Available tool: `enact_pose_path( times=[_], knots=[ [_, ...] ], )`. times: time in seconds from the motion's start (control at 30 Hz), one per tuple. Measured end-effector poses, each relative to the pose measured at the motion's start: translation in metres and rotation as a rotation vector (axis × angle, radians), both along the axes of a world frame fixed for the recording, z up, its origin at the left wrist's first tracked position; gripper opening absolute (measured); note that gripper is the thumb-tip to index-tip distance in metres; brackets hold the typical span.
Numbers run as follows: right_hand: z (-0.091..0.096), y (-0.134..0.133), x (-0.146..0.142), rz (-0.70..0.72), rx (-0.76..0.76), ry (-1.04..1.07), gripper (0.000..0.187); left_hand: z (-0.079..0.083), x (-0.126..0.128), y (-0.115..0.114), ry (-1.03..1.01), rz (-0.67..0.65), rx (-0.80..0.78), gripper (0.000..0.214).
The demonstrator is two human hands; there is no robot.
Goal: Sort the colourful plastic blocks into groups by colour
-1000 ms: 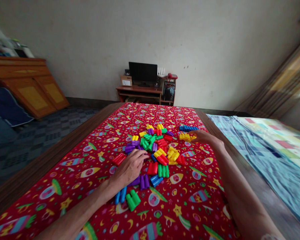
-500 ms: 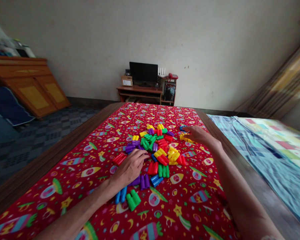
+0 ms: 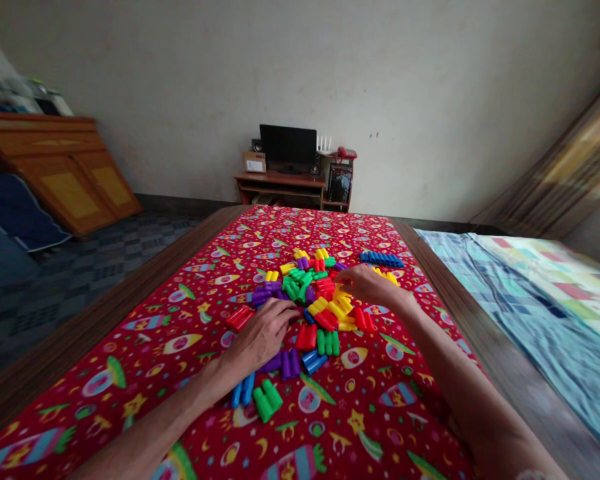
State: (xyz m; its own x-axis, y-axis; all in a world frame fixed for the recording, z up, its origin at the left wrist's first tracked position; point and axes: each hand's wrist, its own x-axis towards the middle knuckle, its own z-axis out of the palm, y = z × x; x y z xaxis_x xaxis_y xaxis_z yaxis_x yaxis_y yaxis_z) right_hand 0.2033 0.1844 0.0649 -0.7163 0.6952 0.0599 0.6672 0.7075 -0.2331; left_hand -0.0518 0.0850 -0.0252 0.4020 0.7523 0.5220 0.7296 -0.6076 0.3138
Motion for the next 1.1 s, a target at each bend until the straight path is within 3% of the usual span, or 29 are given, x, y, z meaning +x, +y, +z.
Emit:
enact_pose_path(
  times=[0.1, 0.2, 0.33, 0.4, 0.47, 0.57, 0.77, 0.9, 1.0, 1.1],
  knots=[
    [0.001, 0.001, -0.001, -0.011, 0.046, 0.14, 0.019, 0.001, -0.001, 0.0, -0.075, -0.009, -0.032, 0.034],
    [0.001, -0.005, -0.009, 0.031, 0.051, 0.342, 0.017, 0.008, -0.001, -0.001, -0.29, 0.016, -0.127, 0.031],
    [-0.002, -0.023, -0.028, 0.134, 0.095, 0.552, 0.015, 0.021, 0.005, -0.004, -0.815, -0.008, -0.584, 0.048],
    [-0.006, -0.034, -0.038, 0.265, 0.145, 0.565, 0.013, 0.026, 0.01, -0.006, -1.05, -0.091, -0.821, 0.057],
    [-0.008, -0.043, -0.046, 0.443, 0.142, 0.524, 0.012, 0.03, 0.015, -0.008, -1.175, -0.121, -0.906, 0.053],
    [-0.011, -0.051, -0.052, 0.562, 0.113, 0.483, 0.013, 0.033, 0.019, -0.01, -1.205, -0.089, -0.861, 0.047],
    [-0.015, -0.059, -0.06, 0.52, 0.25, 0.321, 0.026, 0.027, 0.02, -0.011, -1.268, -0.031, -0.77, 0.067],
    [-0.013, -0.059, -0.063, 0.511, 0.248, 0.314, 0.023, 0.027, 0.025, -0.011, -1.324, -0.04, -0.79, 0.067],
    [-0.003, -0.041, -0.046, 0.43, 0.273, 0.356, 0.033, 0.03, 0.026, -0.011, -1.3, -0.013, -0.765, 0.06],
    [0.009, -0.007, -0.002, 0.205, 0.325, 0.407, 0.046, 0.031, 0.022, -0.012, -1.207, 0.042, -0.697, 0.053]
  ],
)
